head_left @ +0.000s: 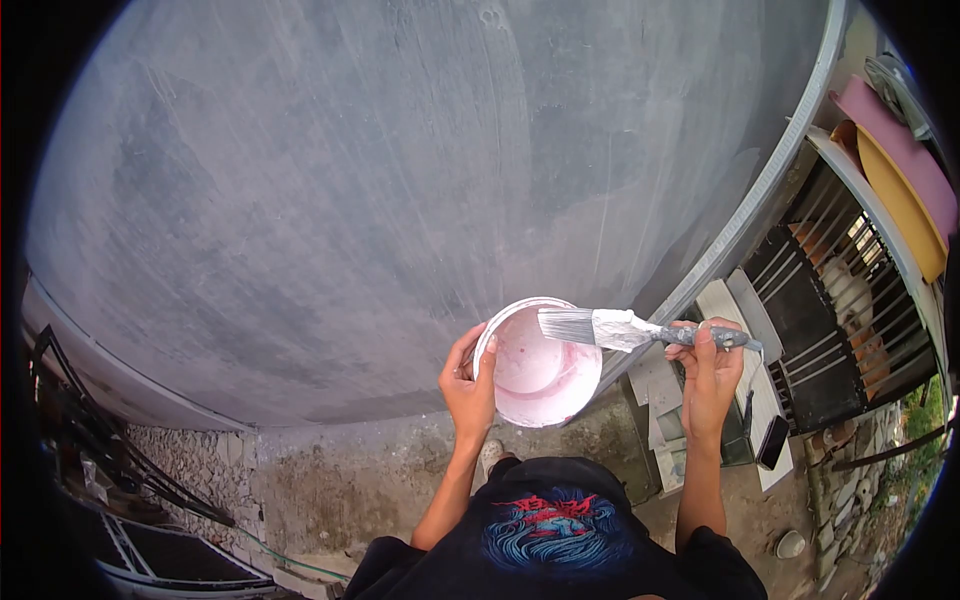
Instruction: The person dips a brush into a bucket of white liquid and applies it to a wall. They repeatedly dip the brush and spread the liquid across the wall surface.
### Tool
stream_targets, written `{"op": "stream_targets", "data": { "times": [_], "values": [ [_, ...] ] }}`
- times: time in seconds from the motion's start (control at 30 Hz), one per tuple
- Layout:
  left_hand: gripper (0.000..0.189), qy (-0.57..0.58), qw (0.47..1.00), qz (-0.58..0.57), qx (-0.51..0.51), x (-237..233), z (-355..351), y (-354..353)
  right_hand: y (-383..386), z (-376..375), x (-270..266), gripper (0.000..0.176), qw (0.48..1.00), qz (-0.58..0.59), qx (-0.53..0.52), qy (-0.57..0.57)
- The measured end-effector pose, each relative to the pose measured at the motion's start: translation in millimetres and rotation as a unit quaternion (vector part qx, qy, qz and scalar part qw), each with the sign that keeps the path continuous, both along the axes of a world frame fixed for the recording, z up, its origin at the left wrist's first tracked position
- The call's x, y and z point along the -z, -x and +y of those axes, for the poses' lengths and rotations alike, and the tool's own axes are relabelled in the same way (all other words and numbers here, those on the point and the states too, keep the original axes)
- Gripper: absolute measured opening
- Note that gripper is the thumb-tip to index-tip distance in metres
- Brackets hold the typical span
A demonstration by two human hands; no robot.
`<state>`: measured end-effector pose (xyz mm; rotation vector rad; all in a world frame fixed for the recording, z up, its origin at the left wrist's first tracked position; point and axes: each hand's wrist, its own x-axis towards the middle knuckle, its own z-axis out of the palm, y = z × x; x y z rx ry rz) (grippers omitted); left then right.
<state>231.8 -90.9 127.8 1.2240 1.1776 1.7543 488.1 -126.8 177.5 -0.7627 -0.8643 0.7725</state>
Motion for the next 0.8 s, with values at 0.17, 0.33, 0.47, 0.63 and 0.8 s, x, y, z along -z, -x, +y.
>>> {"op": "stream_targets", "data": {
  "times": [0.17, 0.33, 0.47, 0.63, 0.8],
  "values": [
    [0.032, -0.017, 1.0, 0.013, -0.002, -1.3, -2.3, -3.9, -1.3, 11.4, 26.5, 0.017, 0.999, -0.014, 0.013, 0.045],
    [0.031, -0.003, 1.0, -0.003, 0.01, 3.4, -1.2, -3.3, -0.9, 8.0, 24.2, 0.017, 0.999, -0.014, 0.018, 0.045],
    [0.031, 0.006, 1.0, -0.001, 0.01, 3.1, -1.8, -4.9, -1.4, 7.3, 23.6, 0.015, 0.999, -0.018, 0.026, 0.039],
    [0.031, 0.006, 1.0, -0.001, 0.011, 2.5, -1.8, -7.2, -1.1, 3.1, 21.9, 0.014, 0.998, -0.044, 0.032, 0.03],
    [0.031, -0.003, 1.0, 0.013, 0.009, 7.2, -3.1, -9.5, 2.5, -0.3, 18.0, 0.013, 0.996, -0.084, 0.031, 0.009]
  ]
}}
